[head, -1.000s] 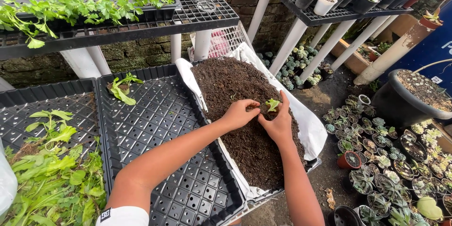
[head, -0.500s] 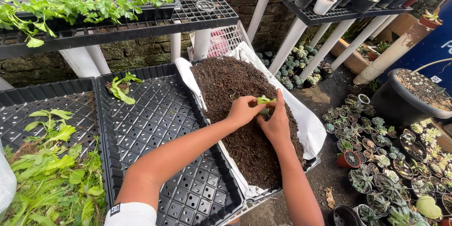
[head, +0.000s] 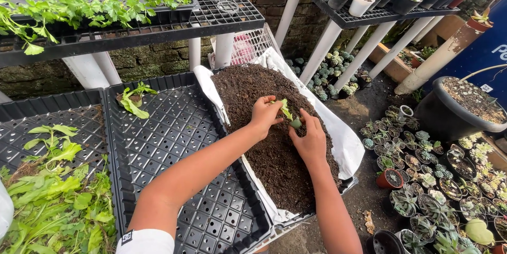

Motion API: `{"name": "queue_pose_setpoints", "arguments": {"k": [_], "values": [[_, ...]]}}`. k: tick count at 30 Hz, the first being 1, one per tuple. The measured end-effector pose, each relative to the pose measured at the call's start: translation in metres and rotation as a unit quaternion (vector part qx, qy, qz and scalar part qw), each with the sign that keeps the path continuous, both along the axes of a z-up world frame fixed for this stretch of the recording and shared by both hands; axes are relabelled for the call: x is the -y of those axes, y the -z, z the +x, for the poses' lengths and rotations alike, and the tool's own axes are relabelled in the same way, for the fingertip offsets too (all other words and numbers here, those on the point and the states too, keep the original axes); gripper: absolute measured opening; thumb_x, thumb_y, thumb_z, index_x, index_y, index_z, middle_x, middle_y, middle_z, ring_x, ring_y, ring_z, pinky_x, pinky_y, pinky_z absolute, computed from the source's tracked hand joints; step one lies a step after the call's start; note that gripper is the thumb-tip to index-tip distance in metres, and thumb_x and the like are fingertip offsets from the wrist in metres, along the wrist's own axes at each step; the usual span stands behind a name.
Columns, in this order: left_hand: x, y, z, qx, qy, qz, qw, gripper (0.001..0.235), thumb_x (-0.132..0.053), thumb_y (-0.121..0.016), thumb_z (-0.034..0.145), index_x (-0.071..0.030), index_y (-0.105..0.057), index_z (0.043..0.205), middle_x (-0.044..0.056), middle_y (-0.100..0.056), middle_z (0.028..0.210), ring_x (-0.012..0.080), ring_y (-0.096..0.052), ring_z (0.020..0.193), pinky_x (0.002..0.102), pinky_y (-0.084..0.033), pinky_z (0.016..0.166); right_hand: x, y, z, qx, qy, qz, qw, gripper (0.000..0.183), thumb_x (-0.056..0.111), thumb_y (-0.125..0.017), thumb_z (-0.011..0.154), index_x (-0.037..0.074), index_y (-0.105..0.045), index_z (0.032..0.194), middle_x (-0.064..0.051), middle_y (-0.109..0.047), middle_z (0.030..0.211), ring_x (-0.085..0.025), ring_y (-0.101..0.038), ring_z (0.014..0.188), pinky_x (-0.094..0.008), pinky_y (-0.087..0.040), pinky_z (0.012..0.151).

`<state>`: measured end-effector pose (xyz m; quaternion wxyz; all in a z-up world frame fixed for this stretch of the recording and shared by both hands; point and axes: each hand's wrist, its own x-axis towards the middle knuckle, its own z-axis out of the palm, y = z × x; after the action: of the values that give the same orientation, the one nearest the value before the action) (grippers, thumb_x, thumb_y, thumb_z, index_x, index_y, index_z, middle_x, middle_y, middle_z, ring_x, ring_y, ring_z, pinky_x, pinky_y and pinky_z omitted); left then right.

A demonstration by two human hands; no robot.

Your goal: Wrapping the roots of plant cuttings with small leaf pieces and planting them into a tray of soil.

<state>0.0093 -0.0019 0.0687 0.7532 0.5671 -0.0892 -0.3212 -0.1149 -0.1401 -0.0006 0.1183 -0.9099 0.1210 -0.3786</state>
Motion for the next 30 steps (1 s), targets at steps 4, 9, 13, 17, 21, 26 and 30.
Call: {"name": "queue_pose_setpoints", "arguments": {"k": [4,9,13,17,21,26,30], "values": [[-0.004,0.001,0.0,0.015,-0.005,-0.002,1.0,0.053,-0.013,-0.061,0.095,0.003,-0.039,0.141,0.017,-0.058,0.124,0.0179,-0.069,0.101,0.035,-0.064,0.082,-0.004,-0.006,0.0,0.02,-0.004,0.01,1.0,0.053,0.016,-0.085,0.088,0.015,-0.066,0.138,0.001,-0.063,0.111,-0.018,-0.071,0.105,-0.036,-0.063,0.089],[-0.017,-0.002,-0.004,0.096,0.03,0.008,0.995,0.048,-0.016,-0.062,0.096,0.004,-0.044,0.136,0.014,-0.063,0.117,0.0148,-0.07,0.1,0.032,-0.06,0.082,-0.006,-0.009,-0.002,0.018,-0.022,0.014,0.999,0.034,0.015,-0.084,0.091,0.014,-0.068,0.121,-0.003,-0.062,0.106,-0.024,-0.073,0.1,-0.039,-0.067,0.081],[-0.043,0.013,0.012,0.169,0.022,0.023,0.985,0.052,-0.025,-0.071,0.094,0.002,-0.049,0.134,0.011,-0.067,0.11,0.0146,-0.071,0.099,0.029,-0.059,0.08,-0.015,-0.019,-0.006,0.027,-0.028,0.052,0.998,0.037,0.017,-0.086,0.092,0.011,-0.066,0.122,-0.007,-0.064,0.104,-0.026,-0.074,0.097,-0.038,-0.065,0.078],[-0.087,0.028,0.039,0.28,-0.037,0.081,0.956,0.039,-0.025,-0.072,0.092,-0.005,-0.06,0.124,0.01,-0.071,0.11,0.0216,-0.073,0.101,0.036,-0.061,0.083,-0.019,-0.026,-0.009,0.029,-0.031,0.065,0.997,0.036,0.016,-0.088,0.091,0.005,-0.066,0.118,-0.011,-0.066,0.099,-0.028,-0.074,0.092,-0.039,-0.065,0.074],[-0.147,0.048,0.071,0.409,-0.117,0.163,0.89,0.022,-0.018,-0.072,0.088,-0.01,-0.069,0.108,0.009,-0.073,0.097,0.0261,-0.075,0.094,0.037,-0.06,0.082,-0.019,-0.028,-0.012,0.01,-0.032,0.068,0.997,0.03,0.013,-0.088,0.092,0.0,-0.07,0.112,-0.015,-0.068,0.096,-0.029,-0.075,0.087,-0.042,-0.066,0.072],[-0.257,0.065,0.116,0.546,-0.154,0.336,0.752,0.014,-0.017,-0.064,0.09,-0.017,-0.069,0.103,0.005,-0.069,0.097,0.0293,-0.071,0.098,0.045,-0.056,0.087,-0.036,-0.037,-0.011,-0.002,-0.073,0.112,0.991,0.029,0.01,-0.088,0.094,-0.002,-0.069,0.114,-0.018,-0.067,0.096,-0.033,-0.074,0.09,-0.046,-0.065,0.073],[-0.335,0.105,0.166,0.595,-0.173,0.518,0.59,0.036,-0.013,-0.066,0.086,-0.015,-0.063,0.121,0.007,-0.061,0.117,0.0282,-0.059,0.121,0.044,-0.035,0.107,-0.066,-0.055,0.003,0.012,-0.138,0.307,0.942,0.054,0.004,-0.087,0.089,-0.004,-0.059,0.135,-0.024,-0.067,0.105,-0.033,-0.072,0.096,-0.044,-0.062,0.079]]}}
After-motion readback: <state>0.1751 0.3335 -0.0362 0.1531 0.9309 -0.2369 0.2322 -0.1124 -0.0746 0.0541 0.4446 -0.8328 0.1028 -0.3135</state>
